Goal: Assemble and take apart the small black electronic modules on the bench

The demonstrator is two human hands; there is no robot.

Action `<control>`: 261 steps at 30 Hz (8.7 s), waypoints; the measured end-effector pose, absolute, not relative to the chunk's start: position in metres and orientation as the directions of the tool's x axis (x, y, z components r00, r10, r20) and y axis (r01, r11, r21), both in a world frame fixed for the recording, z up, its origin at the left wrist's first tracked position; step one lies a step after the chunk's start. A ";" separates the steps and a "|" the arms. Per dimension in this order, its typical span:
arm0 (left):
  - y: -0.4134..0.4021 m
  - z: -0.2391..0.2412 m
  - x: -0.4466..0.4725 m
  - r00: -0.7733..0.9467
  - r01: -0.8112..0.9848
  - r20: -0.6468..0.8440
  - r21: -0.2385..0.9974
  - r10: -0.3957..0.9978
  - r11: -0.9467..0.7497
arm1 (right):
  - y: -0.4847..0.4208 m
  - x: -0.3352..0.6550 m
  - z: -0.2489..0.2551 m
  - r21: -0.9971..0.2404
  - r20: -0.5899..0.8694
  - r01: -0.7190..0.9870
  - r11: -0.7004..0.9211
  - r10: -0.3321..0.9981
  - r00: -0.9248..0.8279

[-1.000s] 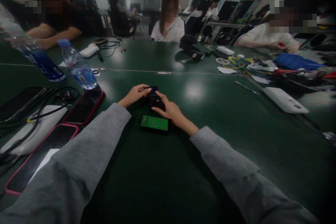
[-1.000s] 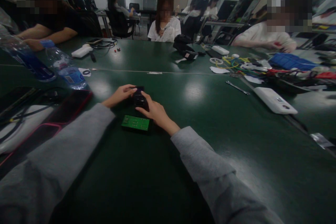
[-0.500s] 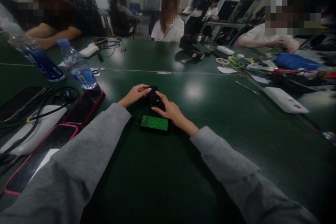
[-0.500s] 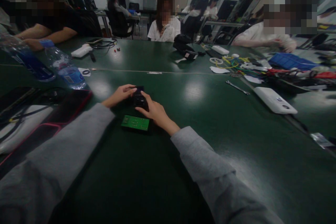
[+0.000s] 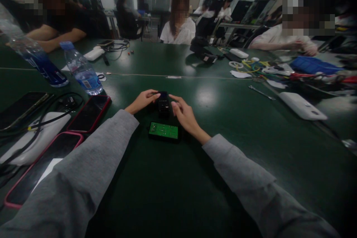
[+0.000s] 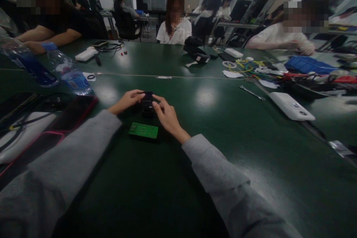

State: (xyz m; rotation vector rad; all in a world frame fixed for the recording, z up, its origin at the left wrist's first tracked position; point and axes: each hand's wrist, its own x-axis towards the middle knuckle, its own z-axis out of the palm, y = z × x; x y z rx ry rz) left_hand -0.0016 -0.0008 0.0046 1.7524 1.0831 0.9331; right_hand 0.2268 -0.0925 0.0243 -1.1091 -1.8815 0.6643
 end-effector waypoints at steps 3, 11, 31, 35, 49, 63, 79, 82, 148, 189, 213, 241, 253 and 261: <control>-0.001 0.004 -0.001 0.341 0.281 0.151 0.925 0.928 -0.255 | -0.107 0.224 0.040 -0.744 0.474 0.457 0.487 0.867 -0.152; -0.003 0.007 0.001 0.344 0.244 0.158 0.937 0.925 -0.251 | -0.156 0.204 0.057 -0.488 0.425 0.561 0.668 0.744 -0.515; -0.004 0.007 -0.002 0.340 0.278 0.134 0.931 0.931 -0.235 | -0.167 0.204 0.044 -0.294 0.334 0.637 0.712 0.701 -0.630; -0.004 0.007 -0.001 0.342 0.281 0.141 0.928 0.929 -0.244 | -0.168 0.203 0.043 -0.274 0.348 0.650 0.709 0.703 -0.620; -0.006 0.009 -0.001 0.343 0.270 0.137 0.933 0.929 -0.238 | -0.170 0.203 0.048 -0.308 0.308 0.641 0.703 0.711 -0.632; -0.006 0.009 -0.001 0.341 0.278 0.136 0.931 0.930 -0.238 | -0.174 0.203 0.054 -0.294 0.291 0.645 0.705 0.709 -0.642; -0.005 0.008 -0.001 0.341 0.271 0.118 0.938 0.933 -0.217 | -0.175 0.199 0.051 -0.199 0.266 0.743 0.638 0.765 -0.586; -0.006 0.009 -0.001 0.341 0.278 0.125 0.934 0.932 -0.227 | -0.176 0.199 0.051 -0.193 0.270 0.743 0.640 0.763 -0.587; -0.001 0.006 -0.004 0.333 0.347 0.094 0.913 0.938 -0.215 | -0.088 0.297 0.015 -0.236 0.551 0.936 0.263 0.829 -0.094; -0.002 0.007 -0.001 0.280 0.310 0.145 0.922 0.949 -0.232 | -0.076 0.340 0.002 -0.722 0.392 0.692 -0.012 0.817 0.423; -0.007 0.013 0.000 0.304 0.326 0.100 0.923 0.947 -0.202 | -0.083 0.332 0.004 -0.259 0.531 0.963 0.077 0.844 0.075; -0.004 0.011 -0.002 0.316 0.324 0.092 0.925 0.944 -0.198 | -0.094 0.317 0.020 -0.015 0.501 0.968 0.249 0.840 -0.208; -0.005 0.012 -0.001 0.310 0.348 0.097 0.914 0.946 -0.207 | -0.090 0.312 0.014 -0.226 0.556 0.943 0.246 0.827 -0.082; -0.007 0.014 -0.001 0.312 0.334 0.101 0.919 0.945 -0.208 | -0.082 0.321 0.009 -0.439 0.459 0.882 0.170 0.887 0.057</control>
